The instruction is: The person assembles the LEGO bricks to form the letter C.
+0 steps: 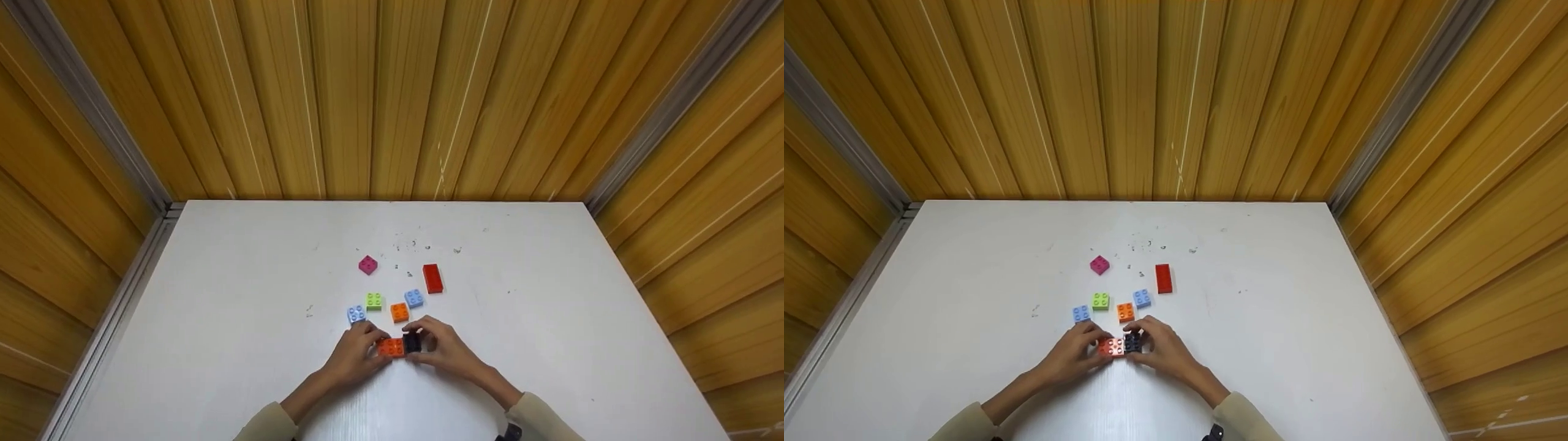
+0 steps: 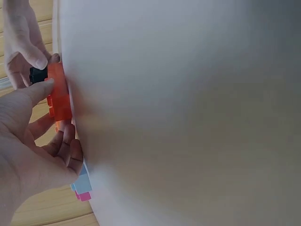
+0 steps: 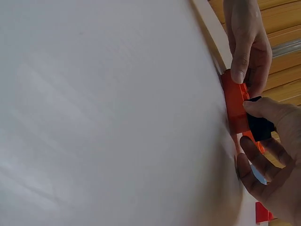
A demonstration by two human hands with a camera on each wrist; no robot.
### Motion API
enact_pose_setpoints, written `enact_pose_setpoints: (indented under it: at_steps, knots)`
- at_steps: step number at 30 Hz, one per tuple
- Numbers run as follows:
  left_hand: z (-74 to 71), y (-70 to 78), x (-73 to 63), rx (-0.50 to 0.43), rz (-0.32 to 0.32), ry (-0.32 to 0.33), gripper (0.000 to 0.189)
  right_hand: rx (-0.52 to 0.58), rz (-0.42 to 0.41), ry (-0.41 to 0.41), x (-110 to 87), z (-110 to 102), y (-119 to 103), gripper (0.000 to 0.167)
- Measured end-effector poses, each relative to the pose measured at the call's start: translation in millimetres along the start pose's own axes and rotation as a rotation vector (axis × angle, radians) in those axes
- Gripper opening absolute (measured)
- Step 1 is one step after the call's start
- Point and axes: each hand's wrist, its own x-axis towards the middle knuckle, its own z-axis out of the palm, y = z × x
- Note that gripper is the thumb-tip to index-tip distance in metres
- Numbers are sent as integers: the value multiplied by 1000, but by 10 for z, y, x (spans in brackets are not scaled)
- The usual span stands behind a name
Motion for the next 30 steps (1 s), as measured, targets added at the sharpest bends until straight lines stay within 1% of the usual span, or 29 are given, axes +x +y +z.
enact_pose_setpoints:
  at_steps: [3,5,7,10,13,15,17,22,24,26,28,30]
  knots:
    - [-9,-35,-20,-4,-1,-14,31,-28,-17,30,8,56,14,46]
    - [-16,-54,-21,-38,0,-19,31,-40,-31,45,7,69,23,44]
    - [-22,-76,-22,-94,2,-12,31,-56,-32,57,8,68,31,43]
    - [-50,-114,-24,-205,5,28,31,-70,-15,58,15,52,34,43]
    - [-119,-160,-35,-264,10,76,31,-80,23,53,15,52,24,42]
    - [-183,-203,-48,-260,0,104,30,-81,40,50,15,75,16,42]
    - [-243,-232,-46,-238,-27,130,30,-83,61,46,9,88,10,41]
    - [-338,-290,7,-185,-138,189,37,-78,85,46,26,102,17,41]
    - [-359,-302,40,-161,-179,193,42,-66,91,47,34,94,20,41]
    - [-369,-310,69,-142,-213,182,47,-55,99,44,39,85,20,42]
    - [-377,-315,93,-126,-235,168,51,-43,106,38,43,72,13,42]
    - [-385,-318,117,-131,-251,153,52,-36,121,31,49,54,3,42]
